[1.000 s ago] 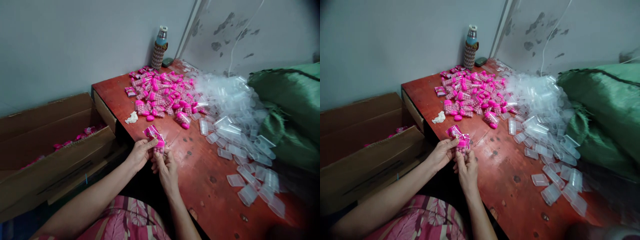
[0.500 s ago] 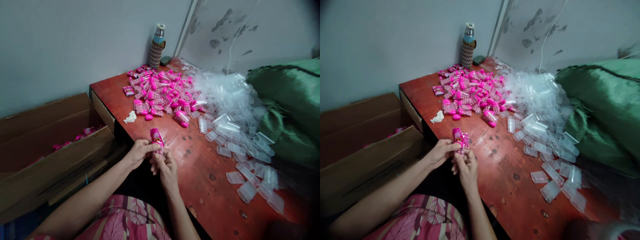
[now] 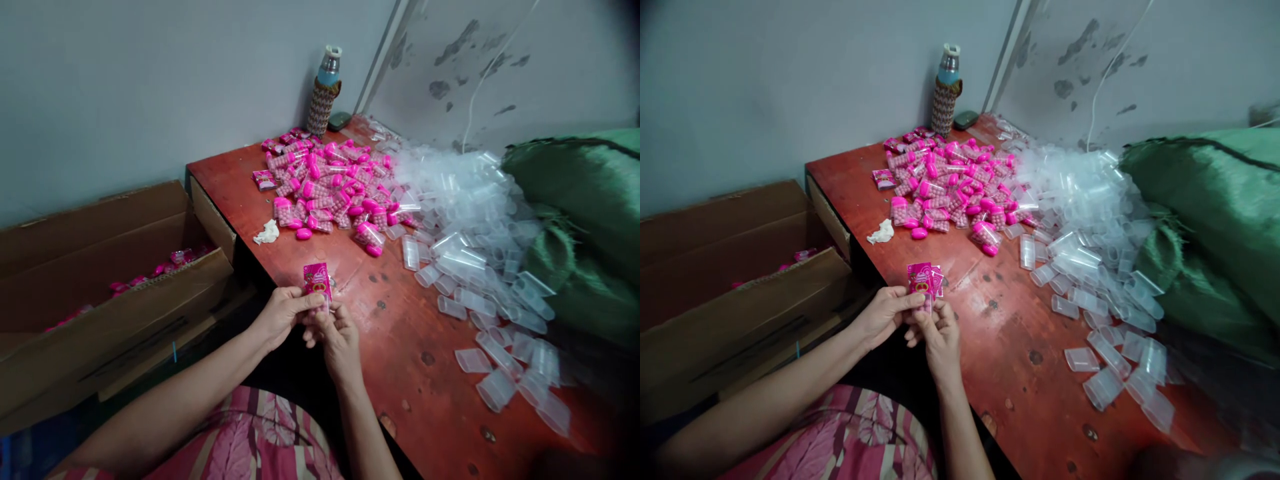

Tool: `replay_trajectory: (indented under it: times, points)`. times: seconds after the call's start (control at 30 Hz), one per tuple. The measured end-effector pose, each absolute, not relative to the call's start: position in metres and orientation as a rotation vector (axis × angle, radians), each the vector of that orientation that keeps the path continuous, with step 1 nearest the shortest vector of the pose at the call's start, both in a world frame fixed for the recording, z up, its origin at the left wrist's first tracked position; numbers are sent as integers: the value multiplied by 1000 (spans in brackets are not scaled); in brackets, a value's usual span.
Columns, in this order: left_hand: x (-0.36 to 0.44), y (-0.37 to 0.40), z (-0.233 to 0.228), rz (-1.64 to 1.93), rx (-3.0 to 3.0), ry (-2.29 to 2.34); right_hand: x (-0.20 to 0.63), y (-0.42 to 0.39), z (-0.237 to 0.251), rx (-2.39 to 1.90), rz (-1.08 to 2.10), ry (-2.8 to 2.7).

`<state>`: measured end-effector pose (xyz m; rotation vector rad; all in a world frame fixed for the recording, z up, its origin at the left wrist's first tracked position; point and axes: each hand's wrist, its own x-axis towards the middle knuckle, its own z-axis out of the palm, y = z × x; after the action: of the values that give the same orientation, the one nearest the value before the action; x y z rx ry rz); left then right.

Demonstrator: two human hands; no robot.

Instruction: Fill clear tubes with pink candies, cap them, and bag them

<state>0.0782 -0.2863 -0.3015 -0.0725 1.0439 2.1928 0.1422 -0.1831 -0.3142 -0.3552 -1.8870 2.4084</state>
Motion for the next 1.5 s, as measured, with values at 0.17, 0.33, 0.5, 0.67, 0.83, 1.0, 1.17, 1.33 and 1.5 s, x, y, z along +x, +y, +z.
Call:
replay_trajectory:
  times: [0.17, 0.33, 0.5, 0.67, 0.83, 1.0, 1.17, 1.33, 1.5]
  points:
    - [78, -293, -304, 2245, -118, 1011, 148, -185, -315, -340, 2491, -1802]
    - [89, -290, -302, 2260, -79, 980, 138, -190, -312, -393, 2446, -1762]
    - [64, -328, -278, 2678, -262, 1026, 136, -191, -305, -381, 2456, -1788]
    - [40, -353, -273, 2912, -382, 1323, 140, -174, -304, -459, 2336, -1864]
    - [51, -308, -312, 2237, 317, 2037, 141, -161, -301, -485, 2246, -1929]
    - [55, -282, -332, 1991, 622, 2368, 142, -154, -301, -513, 2197, -2010]
    - [53, -278, -337, 1923, 719, 2534, 131, -147, -302, -507, 2031, -2112]
    - [49, -274, -349, 1574, 1018, 2928, 116, -148, -304, -454, 1758, -2253]
    - [46, -278, -354, 1430, 1136, 3040, 107, -150, -301, -433, 1592, -2373]
